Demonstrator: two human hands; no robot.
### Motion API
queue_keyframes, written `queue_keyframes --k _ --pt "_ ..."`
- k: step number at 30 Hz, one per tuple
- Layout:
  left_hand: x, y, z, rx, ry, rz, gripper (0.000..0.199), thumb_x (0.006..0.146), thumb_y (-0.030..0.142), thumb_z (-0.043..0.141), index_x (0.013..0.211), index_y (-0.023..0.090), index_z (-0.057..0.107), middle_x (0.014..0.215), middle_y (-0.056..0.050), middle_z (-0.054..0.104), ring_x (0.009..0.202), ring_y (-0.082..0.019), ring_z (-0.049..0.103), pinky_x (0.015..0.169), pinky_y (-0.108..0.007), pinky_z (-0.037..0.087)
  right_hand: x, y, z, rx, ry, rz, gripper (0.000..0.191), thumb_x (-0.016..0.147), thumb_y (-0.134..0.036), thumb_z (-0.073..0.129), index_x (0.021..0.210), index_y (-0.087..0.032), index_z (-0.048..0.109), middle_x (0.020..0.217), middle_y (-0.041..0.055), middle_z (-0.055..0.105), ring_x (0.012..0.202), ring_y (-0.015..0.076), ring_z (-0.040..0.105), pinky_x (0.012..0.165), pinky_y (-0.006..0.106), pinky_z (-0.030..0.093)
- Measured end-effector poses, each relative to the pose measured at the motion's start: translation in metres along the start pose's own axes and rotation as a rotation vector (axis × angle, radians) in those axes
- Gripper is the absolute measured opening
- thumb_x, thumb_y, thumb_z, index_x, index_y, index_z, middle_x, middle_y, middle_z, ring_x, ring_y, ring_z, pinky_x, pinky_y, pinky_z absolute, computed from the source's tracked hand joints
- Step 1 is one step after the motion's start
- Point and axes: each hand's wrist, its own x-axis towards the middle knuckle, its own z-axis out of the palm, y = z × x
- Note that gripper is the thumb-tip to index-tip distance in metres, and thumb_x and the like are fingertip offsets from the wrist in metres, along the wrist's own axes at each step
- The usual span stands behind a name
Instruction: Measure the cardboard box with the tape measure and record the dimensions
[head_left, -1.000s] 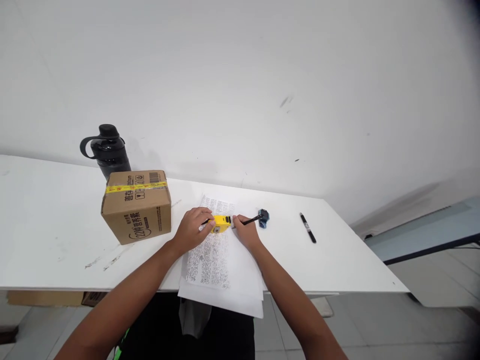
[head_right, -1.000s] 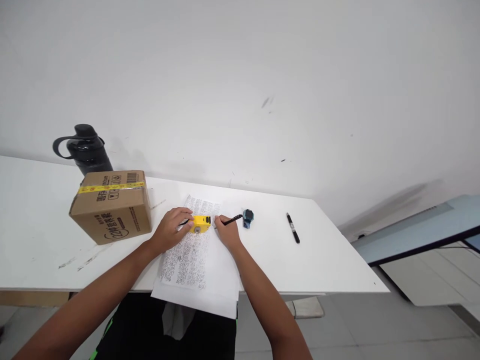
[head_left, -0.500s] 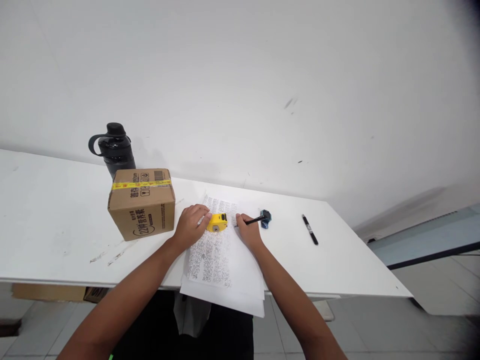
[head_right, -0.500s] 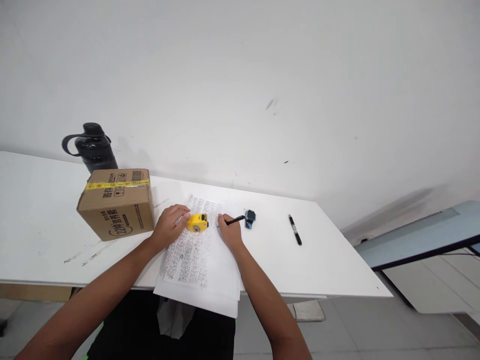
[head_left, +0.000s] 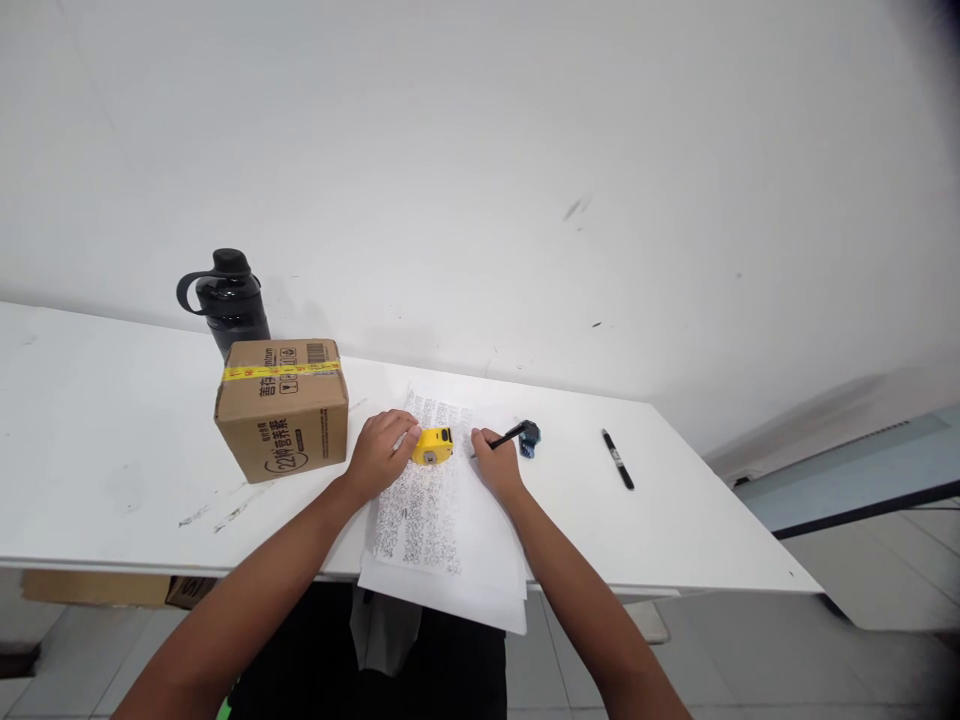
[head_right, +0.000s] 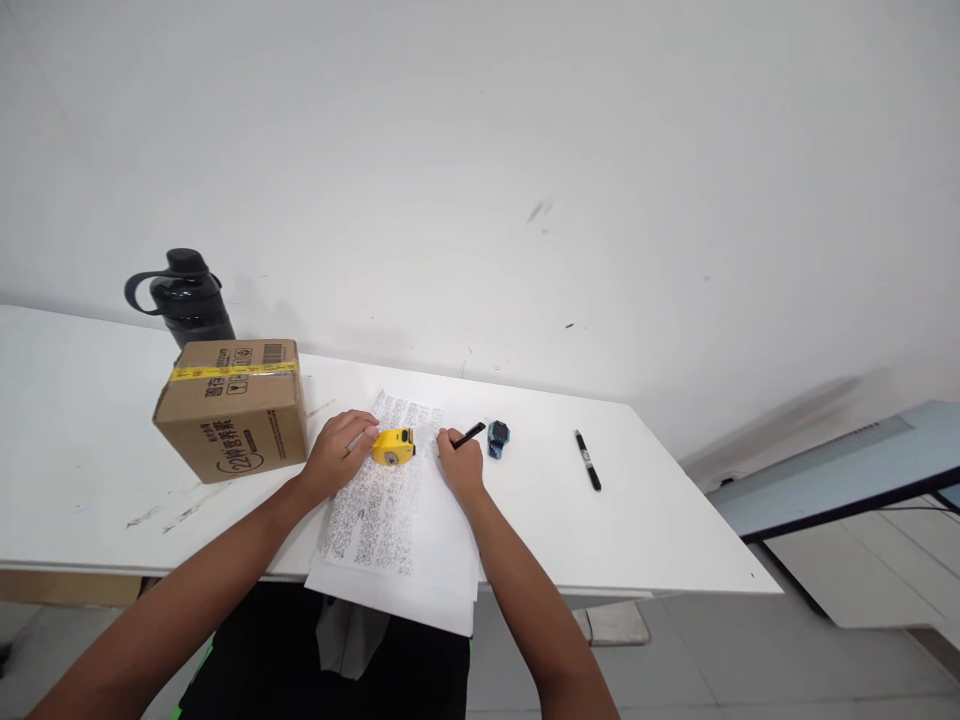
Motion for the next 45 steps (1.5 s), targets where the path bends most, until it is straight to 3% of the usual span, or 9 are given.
queue_keyframes --k 6,11,14,22,31,39,45 --pt "-0.0006 0.0 -0.0017 0.003 -0.117 0.036 0.036 0.097 0.037 0.036 0.099 0.024 0.069 0.113 -0.005 0.064 0.105 -0.021 0.057 0.092 -0.04 0.044 -0.0006 0.0006 -0.0004 0.013 -0.024 0.014 0.041 0.083 -0.048 0.048 0.055 -0.023 0.03 0.051 -0.0061 0.028 0.053 0.0118 0.031 0.05 0.026 0.025" --pt "-0.0028 -0.0002 -0.0003 0.008 -0.179 0.11 0.035 0.096 0.039 0.039 0.118 0.029 0.065 0.128 -0.005 0.058 0.118 -0.024 0.051 0.098 -0.044 0.042 -0.0013 0.0004 -0.0008 0.056 -0.06 -0.039 0.041 0.084 -0.05 0.048 0.055 -0.023 0.037 0.053 -0.0053 0.033 0.055 0.0123 0.033 0.052 0.026 0.027" --pt "-0.0033 0.0009 -0.0003 0.001 -0.188 0.095 0.037 0.096 0.04 0.04 0.124 0.029 0.062 0.131 -0.006 0.056 0.12 -0.024 0.05 0.098 -0.043 0.043 -0.0007 -0.0005 -0.0012 0.139 -0.019 -0.068 0.041 0.084 -0.05 0.049 0.056 -0.022 0.038 0.054 -0.0048 0.034 0.057 0.0126 0.034 0.054 0.026 0.028" --pt "-0.0031 0.0015 -0.0013 -0.01 -0.164 0.083 0.037 0.097 0.04 0.037 0.113 0.025 0.066 0.127 -0.006 0.058 0.117 -0.023 0.051 0.098 -0.042 0.042 0.003 0.0001 -0.0022 0.236 0.009 -0.03 0.041 0.083 -0.048 0.052 0.055 -0.022 0.038 0.053 -0.0058 0.031 0.056 0.0122 0.032 0.055 0.027 0.028" --pt "-0.0013 -0.0028 0.0008 0.005 -0.032 0.038 0.037 0.098 0.034 0.033 0.092 0.021 0.068 0.111 -0.006 0.065 0.104 -0.021 0.056 0.092 -0.04 0.043 0.0029 -0.0001 -0.0027 0.188 0.051 -0.058 0.046 0.086 -0.056 0.049 0.056 -0.021 0.044 0.054 -0.0038 0.037 0.058 0.0138 0.039 0.057 0.028 0.033" --pt "-0.001 -0.0012 0.0016 0.03 -0.056 0.043 0.037 0.097 0.034 0.035 0.1 0.025 0.071 0.113 -0.004 0.065 0.104 -0.02 0.057 0.093 -0.04 0.043 0.0025 -0.0022 -0.0036 0.168 0.038 -0.063 0.048 0.085 -0.06 0.048 0.056 -0.022 0.043 0.054 -0.0041 0.035 0.057 0.0133 0.035 0.054 0.027 0.031" --pt "0.0005 0.0005 -0.0015 0.006 0.071 -0.067 0.041 0.099 0.033 0.031 0.084 0.021 0.067 0.105 -0.005 0.066 0.099 -0.019 0.058 0.088 -0.039 0.044 0.0024 -0.0016 -0.0034 0.182 0.043 -0.04 0.047 0.085 -0.059 0.049 0.056 -0.021 0.043 0.055 -0.0037 0.036 0.058 0.0134 0.037 0.055 0.027 0.032"
